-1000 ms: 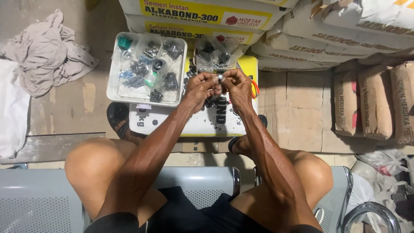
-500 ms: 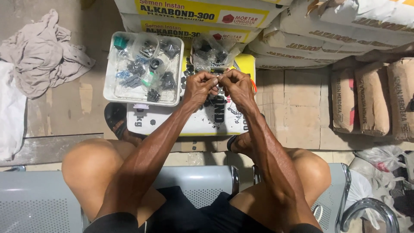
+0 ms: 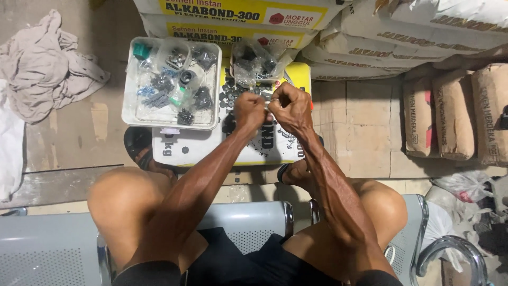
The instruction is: Assembling or inspecting small black components from a tray in a material storage area.
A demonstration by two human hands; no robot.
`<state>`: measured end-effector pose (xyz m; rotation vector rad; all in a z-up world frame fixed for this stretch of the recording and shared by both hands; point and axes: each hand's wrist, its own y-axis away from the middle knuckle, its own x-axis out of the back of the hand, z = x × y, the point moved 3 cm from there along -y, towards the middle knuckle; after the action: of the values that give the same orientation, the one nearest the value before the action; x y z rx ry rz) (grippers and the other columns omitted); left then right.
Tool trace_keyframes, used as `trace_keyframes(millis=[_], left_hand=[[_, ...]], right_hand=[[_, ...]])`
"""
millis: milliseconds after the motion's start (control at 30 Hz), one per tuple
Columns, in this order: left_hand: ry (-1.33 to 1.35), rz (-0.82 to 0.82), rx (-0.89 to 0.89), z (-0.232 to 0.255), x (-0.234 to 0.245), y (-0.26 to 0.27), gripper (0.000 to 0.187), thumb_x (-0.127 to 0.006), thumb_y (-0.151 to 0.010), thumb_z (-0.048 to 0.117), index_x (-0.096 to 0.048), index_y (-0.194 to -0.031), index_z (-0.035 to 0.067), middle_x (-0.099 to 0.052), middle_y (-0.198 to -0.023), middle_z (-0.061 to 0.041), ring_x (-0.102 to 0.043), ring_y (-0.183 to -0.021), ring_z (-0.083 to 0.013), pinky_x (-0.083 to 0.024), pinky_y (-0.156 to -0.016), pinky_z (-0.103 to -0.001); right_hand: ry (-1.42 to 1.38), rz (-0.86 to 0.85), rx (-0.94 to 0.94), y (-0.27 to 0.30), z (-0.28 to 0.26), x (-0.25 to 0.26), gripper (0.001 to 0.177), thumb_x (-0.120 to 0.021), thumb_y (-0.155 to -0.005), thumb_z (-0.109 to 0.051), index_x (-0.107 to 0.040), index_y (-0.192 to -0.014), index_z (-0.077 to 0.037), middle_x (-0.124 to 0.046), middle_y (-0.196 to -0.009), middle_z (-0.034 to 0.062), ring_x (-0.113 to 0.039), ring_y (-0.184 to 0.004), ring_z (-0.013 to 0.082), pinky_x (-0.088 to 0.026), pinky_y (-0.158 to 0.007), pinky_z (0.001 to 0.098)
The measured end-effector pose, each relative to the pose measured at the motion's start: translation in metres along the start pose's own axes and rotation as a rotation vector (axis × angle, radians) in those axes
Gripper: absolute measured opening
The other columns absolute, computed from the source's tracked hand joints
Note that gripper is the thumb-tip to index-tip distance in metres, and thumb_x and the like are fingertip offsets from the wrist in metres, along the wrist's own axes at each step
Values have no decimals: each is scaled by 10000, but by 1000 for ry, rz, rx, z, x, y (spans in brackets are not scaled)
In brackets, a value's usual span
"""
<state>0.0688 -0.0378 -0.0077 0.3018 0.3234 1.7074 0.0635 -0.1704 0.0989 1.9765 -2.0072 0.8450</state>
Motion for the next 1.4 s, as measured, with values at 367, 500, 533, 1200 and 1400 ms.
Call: trace_keyframes(millis=[367,500,533,1200,1400], left_hand=[[-191,66,134,-69,42,-8,119,-553,-925,21,-638,-987,-35,-673,-761,-165,-730,-568,-227,-633,-494,-308],[-471,101,-163,-41,38,12,54,-636,-896,29,-645,-950,25,-652,-727,-104,-753,-798,-357,-609,-831,-484],[-471,99,-159,-38,40,18,54,-636,-896,29,-645,-950,25,-652,-727,-104,-753,-798,-357,-609,-831,-484],[-933,-213,-626,-2,44,57,233,-543,-1007,115,-603,-796,38,-598,-646,-114,-678,-551,-310,-552,-507,-438],[-719,-138,-409,-4,28,55,103,-641,-970,177,-709,-963,100,-693,-667,-59,-716,-631,-278,-576,-551,-430]], right_hand=[[171,-127,-250,15,46,-6,118,-728,-822,-15,-747,-897,-104,-729,-794,167,-726,-801,371,-566,-746,465],[161,-106,-275,19,64,-5,101,-686,-835,-8,-727,-886,-85,-711,-734,161,-716,-760,353,-544,-729,452],[163,-109,-278,21,63,-2,101,-686,-835,-8,-727,-886,-85,-711,-734,161,-716,-760,353,-544,-729,452],[-94,-219,-223,6,-13,17,80,-700,-928,-52,-770,-952,-80,-719,-760,104,-667,-710,176,-556,-660,317],[-186,-194,-223,1,-60,44,83,-693,-949,-50,-770,-976,-70,-735,-800,109,-674,-729,160,-566,-668,308]])
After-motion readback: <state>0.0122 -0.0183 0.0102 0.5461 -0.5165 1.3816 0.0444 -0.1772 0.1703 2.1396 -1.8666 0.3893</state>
